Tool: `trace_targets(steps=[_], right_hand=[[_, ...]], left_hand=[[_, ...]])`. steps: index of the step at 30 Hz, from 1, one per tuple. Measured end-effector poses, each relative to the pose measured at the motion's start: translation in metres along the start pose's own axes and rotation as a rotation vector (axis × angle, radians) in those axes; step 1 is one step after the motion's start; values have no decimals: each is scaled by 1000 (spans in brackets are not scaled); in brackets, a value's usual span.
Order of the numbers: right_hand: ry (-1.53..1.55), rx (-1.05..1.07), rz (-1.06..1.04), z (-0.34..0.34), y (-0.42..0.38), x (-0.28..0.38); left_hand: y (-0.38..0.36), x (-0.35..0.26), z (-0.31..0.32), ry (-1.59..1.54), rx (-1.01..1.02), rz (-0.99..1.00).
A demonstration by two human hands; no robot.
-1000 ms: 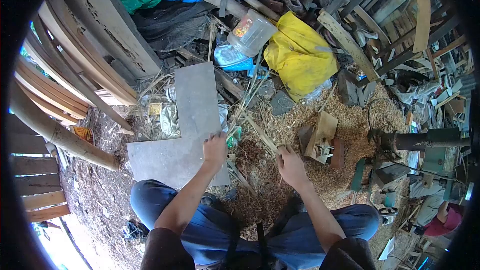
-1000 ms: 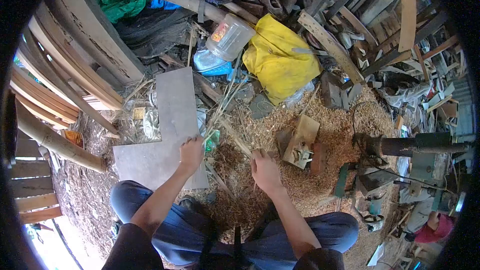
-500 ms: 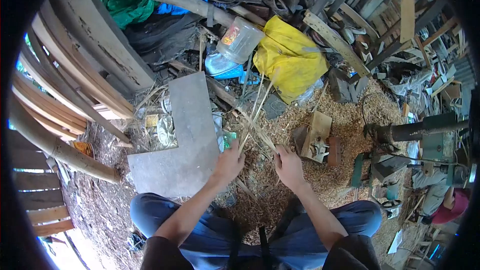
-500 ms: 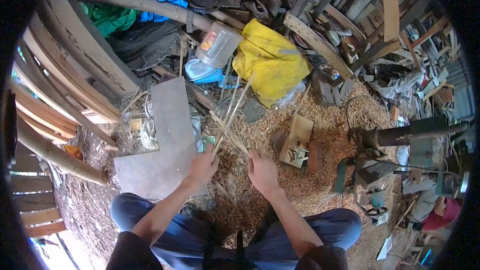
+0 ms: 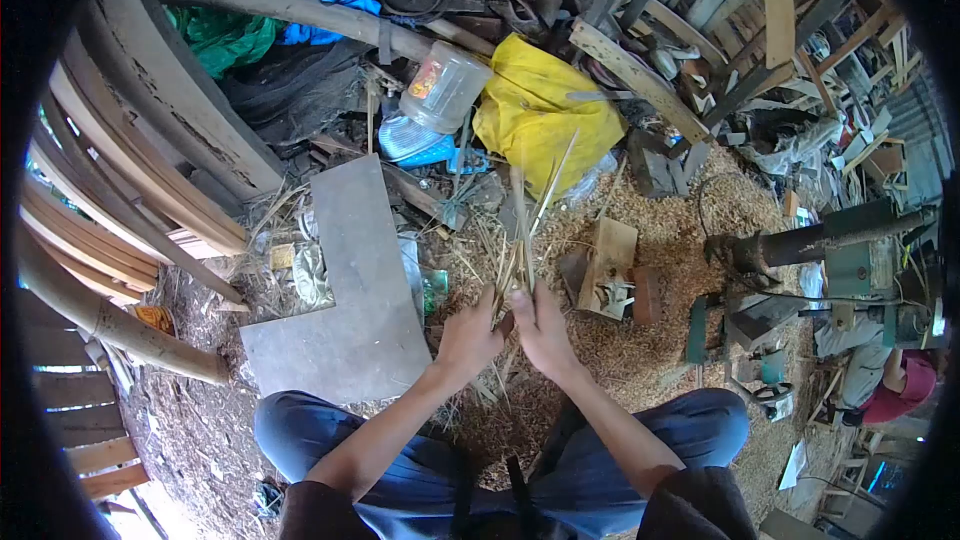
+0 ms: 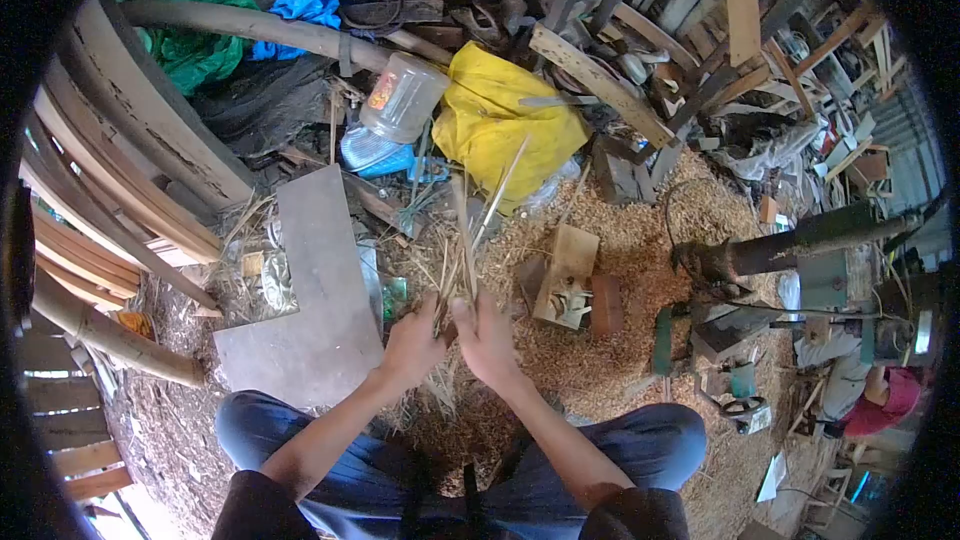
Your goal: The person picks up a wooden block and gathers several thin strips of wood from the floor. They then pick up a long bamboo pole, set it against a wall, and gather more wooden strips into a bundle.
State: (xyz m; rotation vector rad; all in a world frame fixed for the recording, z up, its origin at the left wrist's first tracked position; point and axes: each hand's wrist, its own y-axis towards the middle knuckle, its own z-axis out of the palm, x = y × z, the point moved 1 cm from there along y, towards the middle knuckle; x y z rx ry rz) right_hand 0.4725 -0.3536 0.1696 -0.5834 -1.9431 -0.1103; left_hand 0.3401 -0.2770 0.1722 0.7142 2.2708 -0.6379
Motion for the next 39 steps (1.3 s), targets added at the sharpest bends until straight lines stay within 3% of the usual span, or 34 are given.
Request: trace_targets(steps=[2,5,9,11,13,17,20,23,25,27,29,30,32,36,39], right_hand=[[57,-62,-49,9,5,3],[130,-131,-97,4,14,9],[271,-58,-45,0,16,9],[325,-48,14,-1,14,4],[74,-31,16,-5,12,2],[94,-35,-42,-16,10,11],[286,-59,36,-18,10,7],[386,-186,30,-28,15,-3],[-46,-204,-108,-39,18,3],[-105,-195,-117,-38,20,1],[-388,-67,-146,-35,17,-1],[-384,-72,-136,-33,15,-5],[-645,43,-301,-23,12,-14],[-737,127,-349,-19,2,-10],[-780,197,-344,-18,-4,-15]], left_hand=[[2,1,12,29,25,171],[6,-4,12,131,114,229],[4,-6,21,48,39,242],[4,-4,28,-21,156,275],[3,-11,22,-49,229,248],[1,-11,18,-225,306,158],[-5,-5,13,5,208,321],[0,-15,-1,7,284,188],[2,-14,-6,-35,235,229],[4,-20,-11,175,-252,471],[4,-28,-17,241,-337,560],[3,-34,-21,305,-422,650],[2,-45,-28,390,-336,635],[6,-9,-15,494,-88,515],[2,9,-1,457,-13,421]])
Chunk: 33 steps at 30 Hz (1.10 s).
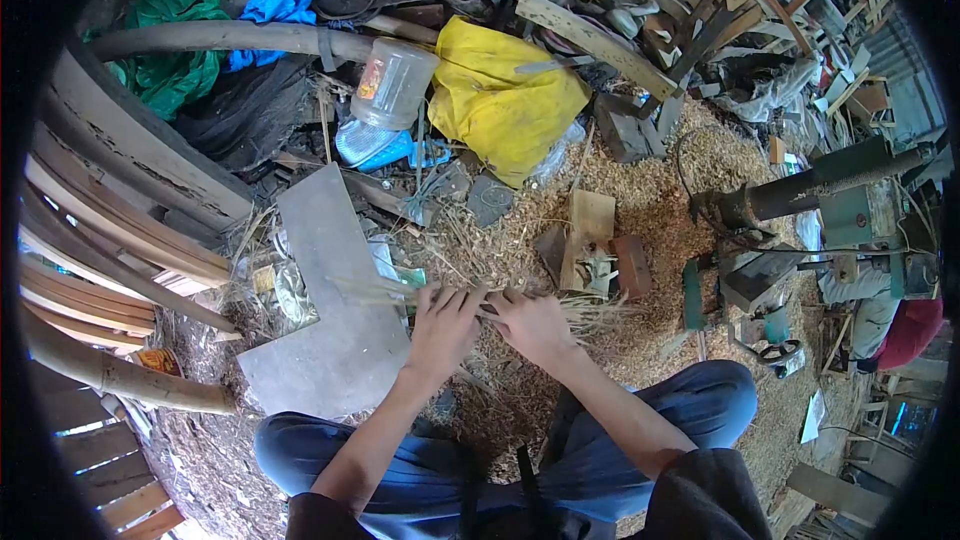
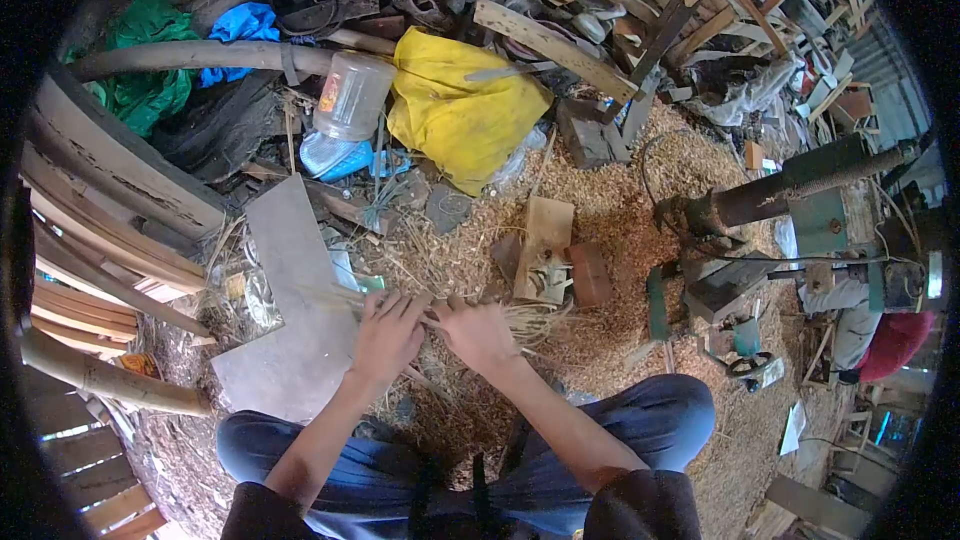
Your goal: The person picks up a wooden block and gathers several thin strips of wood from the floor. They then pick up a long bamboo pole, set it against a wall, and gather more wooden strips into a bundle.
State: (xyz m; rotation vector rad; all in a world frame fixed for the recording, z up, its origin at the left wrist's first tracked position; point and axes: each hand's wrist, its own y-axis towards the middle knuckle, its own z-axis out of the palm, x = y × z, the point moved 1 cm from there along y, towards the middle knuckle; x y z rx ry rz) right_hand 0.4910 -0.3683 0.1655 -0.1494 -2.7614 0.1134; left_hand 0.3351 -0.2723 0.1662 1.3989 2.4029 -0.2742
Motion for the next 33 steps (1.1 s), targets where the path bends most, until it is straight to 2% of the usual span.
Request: trace_targets(steps=[7,12,14,18,20,31,33], right_hand=[[-82,-19,18,-3,-5,-6],[-134,2,20,-6,-2,-10],[-166,-109,-24,-13,-2,-11],[-277,-167,-39,-7,-3,-18],[-255,26,-15,-3,-6,-20],[-130,121,-29,14,-13,-27],[-129,157,-13,18,-12,-28]], left_hand=[[-10,-11,10,120,-36,98],[-7,-6,6,-1,27,20],[-5,2,4,8,13,11],[-4,11,4,28,-6,3],[-5,10,10,9,-12,16],[3,-1,10,23,-13,151],[0,-1,22,-77,90,93]])
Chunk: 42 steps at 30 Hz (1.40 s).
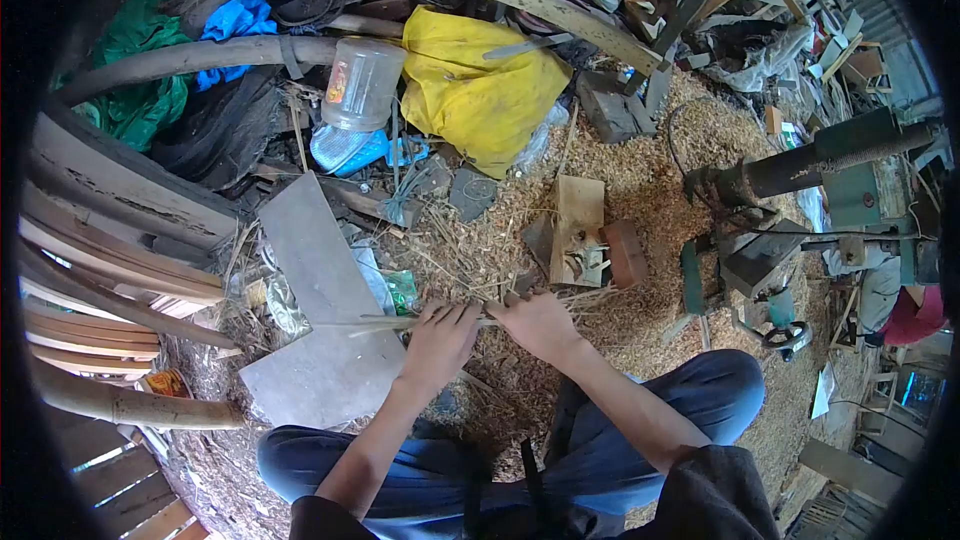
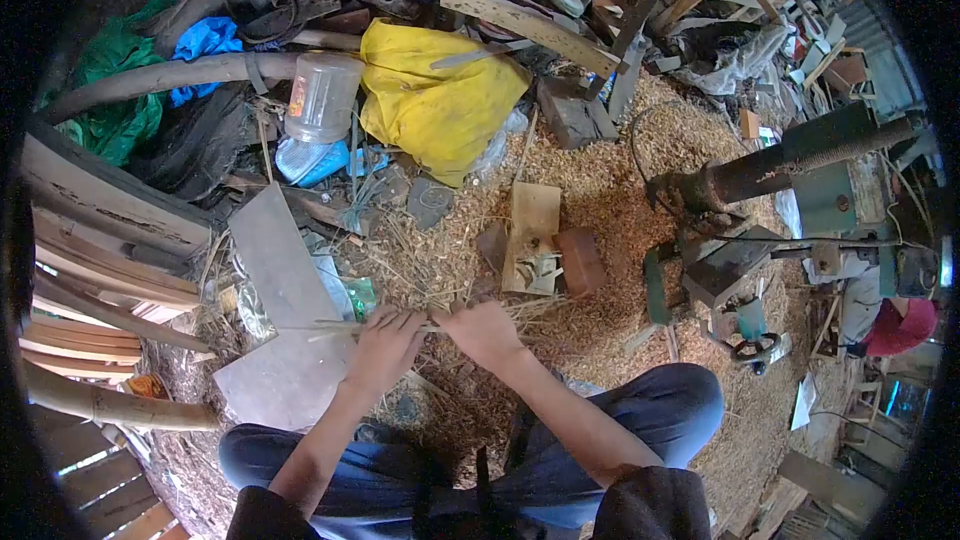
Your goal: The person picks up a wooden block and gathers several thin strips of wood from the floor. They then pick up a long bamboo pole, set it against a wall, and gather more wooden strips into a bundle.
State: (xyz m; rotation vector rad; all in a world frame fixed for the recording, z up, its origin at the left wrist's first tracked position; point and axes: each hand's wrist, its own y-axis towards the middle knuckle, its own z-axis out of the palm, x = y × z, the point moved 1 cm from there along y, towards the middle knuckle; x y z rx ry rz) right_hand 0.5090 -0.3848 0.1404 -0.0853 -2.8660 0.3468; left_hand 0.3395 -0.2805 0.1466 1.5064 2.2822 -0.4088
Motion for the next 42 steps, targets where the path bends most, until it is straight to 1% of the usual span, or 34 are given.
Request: trace_targets(steps=[2,3,5,6,7,8,9,10,11,12,13,15,16,17,19,20,21,23,24,25,27,28,29,31,32,33,35,36,37,39,40,41,42], right_hand=[[-37,-62,-62,5,2,-1],[-35,-60,-64,2,3,0],[78,59,-39,-5,7,0],[78,60,-47,-14,10,1],[74,-106,-100,-25,12,4],[73,-271,-157,-37,13,8],[77,-263,-174,-45,15,12],[52,-353,-182,-54,15,15],[28,-445,-186,-59,16,17],[62,-446,-177,-59,18,20],[64,-441,-190,-54,20,22],[156,-468,-150,-31,24,21],[144,-411,-154,-18,25,21],[146,-406,-167,-6,26,26],[158,-159,-1,27,26,35],[202,-56,21,55,24,37],[196,-51,9,65,21,48],[202,154,94,82,20,77],[212,144,143,102,19,90],[206,148,133,104,21,105],[55,314,169,109,19,129],[36,251,166,118,18,131],[27,258,161,126,19,128],[83,192,144,134,21,113],[70,134,91,133,22,105],[64,131,85,133,23,94],[81,194,34,136,27,74],[74,226,71,116,29,78],[70,222,69,128,29,67],[62,127,-3,148,29,39],[133,156,79,121,27,41],[121,146,77,90,26,41],[85,204,96,57,23,41]], left_hand=[[-2,2,1,8,22,-1],[-3,3,-1,18,41,-5],[-2,3,-7,30,47,-16],[0,5,-9,43,54,-25],[1,13,-10,44,52,-34],[1,27,-11,116,38,-97],[0,38,-14,186,25,-165],[-3,50,-20,185,23,-185],[-6,62,-28,167,-89,-247],[-9,71,-36,149,-201,-306],[-12,76,-41,150,-204,-320],[-23,85,-51,164,-229,-411],[-28,86,-52,149,-216,-447],[-34,87,-52,150,-220,-460],[-45,90,-54,124,-267,-445],[-52,96,-49,140,-296,-429],[-58,103,-45,138,-303,-440],[-69,115,-41,110,-259,-473],[-71,119,-42,109,-267,-481],[-72,120,-42,102,-297,-465],[-75,119,-45,90,-324,-465],[-73,115,-51,78,-315,-455],[-72,111,-54,63,-309,-444],[-73,107,-53,33,-305,-444],[-73,107,-54,13,-296,-435],[-73,107,-53,14,-304,-438],[-75,107,-49,1,-293,-439],[-75,107,-49,2,-297,-440],[-74,106,-49,-3,-297,-436],[-72,100,-51,-12,-303,-432],[-69,97,-54,-22,-305,-428],[-64,94,-57,-34,-311,-422],[-58,92,-61,-37,-326,-416]])
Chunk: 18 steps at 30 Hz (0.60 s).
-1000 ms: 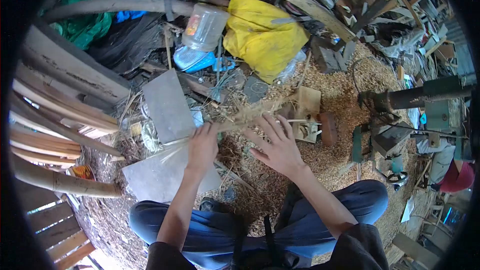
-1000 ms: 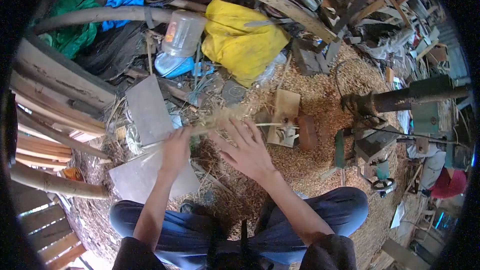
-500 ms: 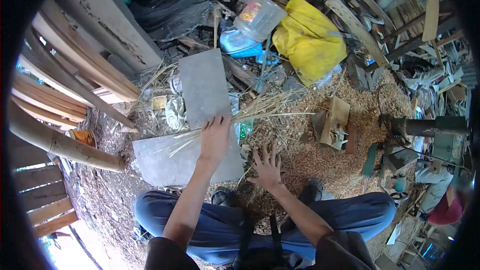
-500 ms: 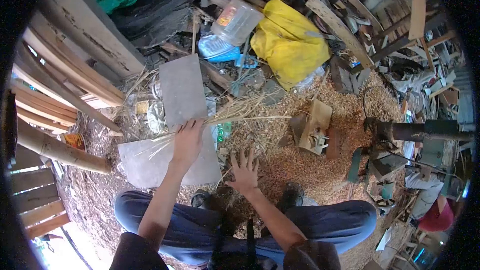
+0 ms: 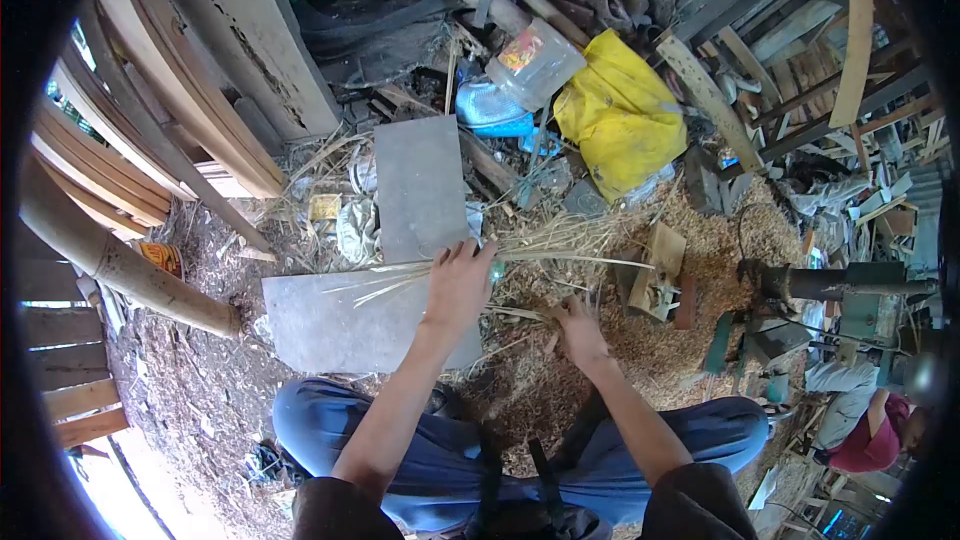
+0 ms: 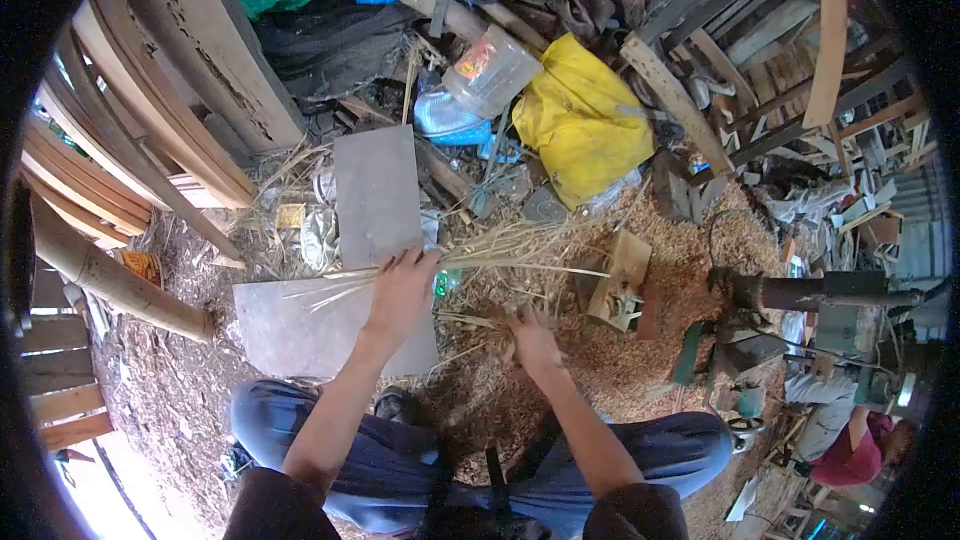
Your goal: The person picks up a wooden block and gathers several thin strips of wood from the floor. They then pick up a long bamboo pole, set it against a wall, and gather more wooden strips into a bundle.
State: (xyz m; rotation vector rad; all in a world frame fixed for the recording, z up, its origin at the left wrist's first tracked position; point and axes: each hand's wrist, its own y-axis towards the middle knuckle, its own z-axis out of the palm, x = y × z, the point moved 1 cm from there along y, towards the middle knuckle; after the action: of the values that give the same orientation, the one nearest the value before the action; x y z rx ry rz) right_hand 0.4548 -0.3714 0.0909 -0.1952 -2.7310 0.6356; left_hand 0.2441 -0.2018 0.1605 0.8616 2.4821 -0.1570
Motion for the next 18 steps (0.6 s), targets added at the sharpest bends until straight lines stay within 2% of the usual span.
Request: trace_targets(steps=[1,2,3,5,6,9,11,15,17,18], right_hand=[[-38,57,27,-22,-7,-3],[-20,-125,-32,-32,-18,-11],[-37,-132,-26,-51,-24,-19],[-32,-182,-153,-86,-39,-30],[-99,-295,-168,-90,-46,-38],[-87,-253,-92,-127,-65,-36],[-109,-305,-98,-128,-71,-35],[-149,-400,-227,-123,-70,-25],[-147,-457,-267,-121,-72,-21],[-139,-450,-289,-124,-76,-18]], left_hand=[[5,-6,-1,2,-27,4],[11,-12,0,2,-55,8],[17,-17,2,-11,-67,14],[27,-27,7,-3,-34,-38],[29,-33,9,-7,-28,-19],[27,-44,14,4,17,7],[20,-47,17,15,-40,102],[22,-58,14,42,-70,164],[27,-71,11,94,120,161],[29,-78,14,103,132,180]])
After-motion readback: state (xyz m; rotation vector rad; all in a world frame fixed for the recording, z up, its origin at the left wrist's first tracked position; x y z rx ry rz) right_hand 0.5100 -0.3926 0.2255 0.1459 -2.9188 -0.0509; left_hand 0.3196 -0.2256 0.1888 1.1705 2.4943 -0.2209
